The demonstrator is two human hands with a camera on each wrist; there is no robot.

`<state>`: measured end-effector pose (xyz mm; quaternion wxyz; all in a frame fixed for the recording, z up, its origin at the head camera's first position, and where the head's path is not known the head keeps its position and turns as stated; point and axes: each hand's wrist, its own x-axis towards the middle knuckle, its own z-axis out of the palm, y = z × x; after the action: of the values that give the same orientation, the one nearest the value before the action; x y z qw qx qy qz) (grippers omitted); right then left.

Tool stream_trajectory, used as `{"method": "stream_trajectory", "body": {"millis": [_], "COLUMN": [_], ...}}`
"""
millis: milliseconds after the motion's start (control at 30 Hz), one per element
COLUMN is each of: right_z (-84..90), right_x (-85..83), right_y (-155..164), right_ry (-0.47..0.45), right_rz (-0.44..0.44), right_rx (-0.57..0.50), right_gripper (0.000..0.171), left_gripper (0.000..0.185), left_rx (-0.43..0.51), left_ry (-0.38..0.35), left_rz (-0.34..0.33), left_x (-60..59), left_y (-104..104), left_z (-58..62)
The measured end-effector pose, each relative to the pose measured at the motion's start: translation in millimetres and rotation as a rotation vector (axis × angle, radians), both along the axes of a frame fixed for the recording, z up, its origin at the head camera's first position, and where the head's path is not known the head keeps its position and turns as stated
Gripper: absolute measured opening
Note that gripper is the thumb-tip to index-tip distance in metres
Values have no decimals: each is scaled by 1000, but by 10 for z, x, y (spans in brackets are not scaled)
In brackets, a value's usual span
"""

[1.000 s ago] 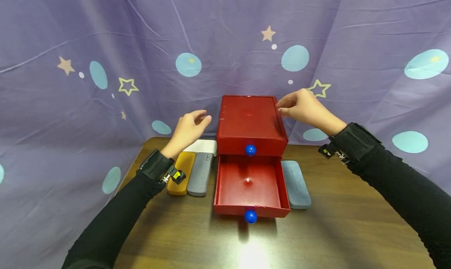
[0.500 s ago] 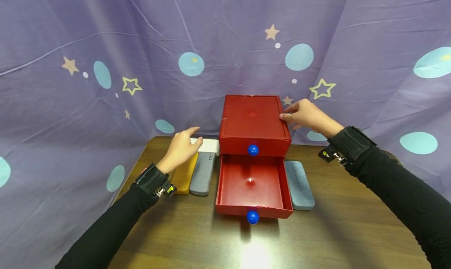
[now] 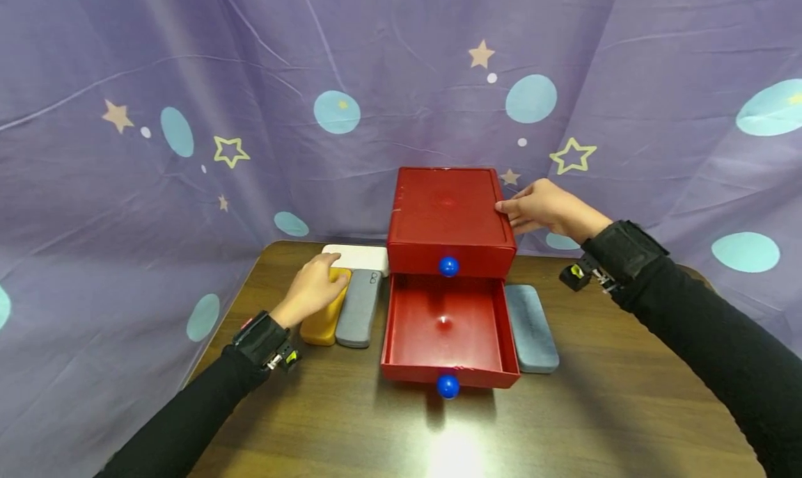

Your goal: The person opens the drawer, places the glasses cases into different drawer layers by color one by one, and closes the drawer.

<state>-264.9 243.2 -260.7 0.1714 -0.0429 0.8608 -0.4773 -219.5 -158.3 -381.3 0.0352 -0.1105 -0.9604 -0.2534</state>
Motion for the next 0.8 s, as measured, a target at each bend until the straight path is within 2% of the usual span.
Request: {"method": "stream_trajectory", "body": {"millis": [167, 400, 667, 800], "right_z": [-15, -32, -21, -15], "right_x": [-5, 16, 69, 83], "right_y": [-12, -27, -154, -200], "right_ry": [-37, -38, 75, 123], "right_rz": [-34, -48, -18, -18], "right_rx": [-30, -58, 63, 112], "right_gripper": [53, 52, 43, 38], "left_gripper": [54, 61, 53, 59], "left_rx": [-53, -77, -112, -112], "left_ry": [-6, -117, -151, -169], "left_rz": [14, 59, 118, 119], "left_x": [14, 36, 22, 17], "left_y": [-38, -101, -165, -154], "left_z": [-161, -342, -473, -489]}}
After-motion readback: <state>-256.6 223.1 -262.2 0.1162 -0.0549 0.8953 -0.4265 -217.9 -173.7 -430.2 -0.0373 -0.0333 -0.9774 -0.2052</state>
